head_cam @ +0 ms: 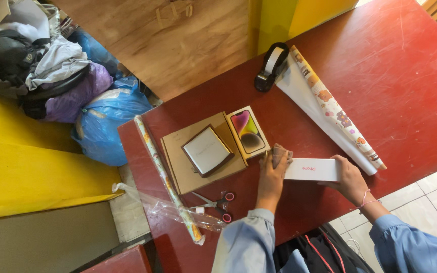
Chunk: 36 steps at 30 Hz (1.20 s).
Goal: The person unrolls white tissue paper and places a red iPhone box on it. They wipe the box with a cloth, then use scissors to cut the tissue paper to size. The person folds the tissue paper around the box and begins wrapping it with patterned wrapping paper.
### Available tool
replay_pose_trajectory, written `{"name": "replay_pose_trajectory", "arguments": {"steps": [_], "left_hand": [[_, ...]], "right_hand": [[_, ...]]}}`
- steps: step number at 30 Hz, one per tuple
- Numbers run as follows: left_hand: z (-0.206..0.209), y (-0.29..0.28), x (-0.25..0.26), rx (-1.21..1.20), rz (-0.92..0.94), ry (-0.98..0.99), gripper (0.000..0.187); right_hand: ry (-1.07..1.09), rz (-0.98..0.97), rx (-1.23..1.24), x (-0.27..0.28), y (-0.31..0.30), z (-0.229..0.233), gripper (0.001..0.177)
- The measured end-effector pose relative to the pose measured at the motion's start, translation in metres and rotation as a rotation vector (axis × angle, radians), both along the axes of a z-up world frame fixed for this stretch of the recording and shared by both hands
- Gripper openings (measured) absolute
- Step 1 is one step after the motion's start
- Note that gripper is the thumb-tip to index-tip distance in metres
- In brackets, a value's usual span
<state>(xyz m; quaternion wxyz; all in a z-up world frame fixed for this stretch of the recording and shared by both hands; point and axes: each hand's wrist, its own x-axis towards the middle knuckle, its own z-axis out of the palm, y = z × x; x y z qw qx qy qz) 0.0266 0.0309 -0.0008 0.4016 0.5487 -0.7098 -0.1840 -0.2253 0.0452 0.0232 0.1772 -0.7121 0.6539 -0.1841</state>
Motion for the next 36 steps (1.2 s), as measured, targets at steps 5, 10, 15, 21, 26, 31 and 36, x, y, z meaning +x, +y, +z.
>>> {"name": "replay_pose_trajectory", "arguments": {"steps": [5, 10, 15, 21, 26, 31, 36], "left_hand": [[0.000, 0.041, -0.041, -0.182, -0.037, -0.266, 0.042], [-0.005, 0.054, -0.066, -0.143, -0.240, -0.248, 0.043], [-0.009, 0.035, -0.016, -0.139, 0.134, -0.201, 0.045], [-0.021, 0.029, 0.022, 0.310, 0.224, 0.526, 0.038], [-0.003, 0.020, 0.025, 0.376, 0.137, 0.743, 0.045], [0.049, -0.013, 0.021, 0.451, 0.093, 0.665, 0.040], [0.088, 0.014, -0.028, 0.001, -0.022, 0.216, 0.041]], "right_hand": [[0.302, 0.004, -0.003, 0.003, 0.000, 0.003, 0.096], [0.464, 0.139, -0.002, 0.007, -0.007, 0.023, 0.125], [0.382, 0.229, -0.068, 0.035, -0.009, 0.027, 0.118], [0.258, 0.188, 0.101, 0.071, -0.022, 0.019, 0.094], [-0.053, 0.137, 0.273, 0.053, -0.027, 0.040, 0.088], [-0.772, 0.144, 0.198, 0.028, -0.024, 0.024, 0.086], [-0.655, -0.006, 0.189, 0.002, -0.015, -0.027, 0.092]]}}
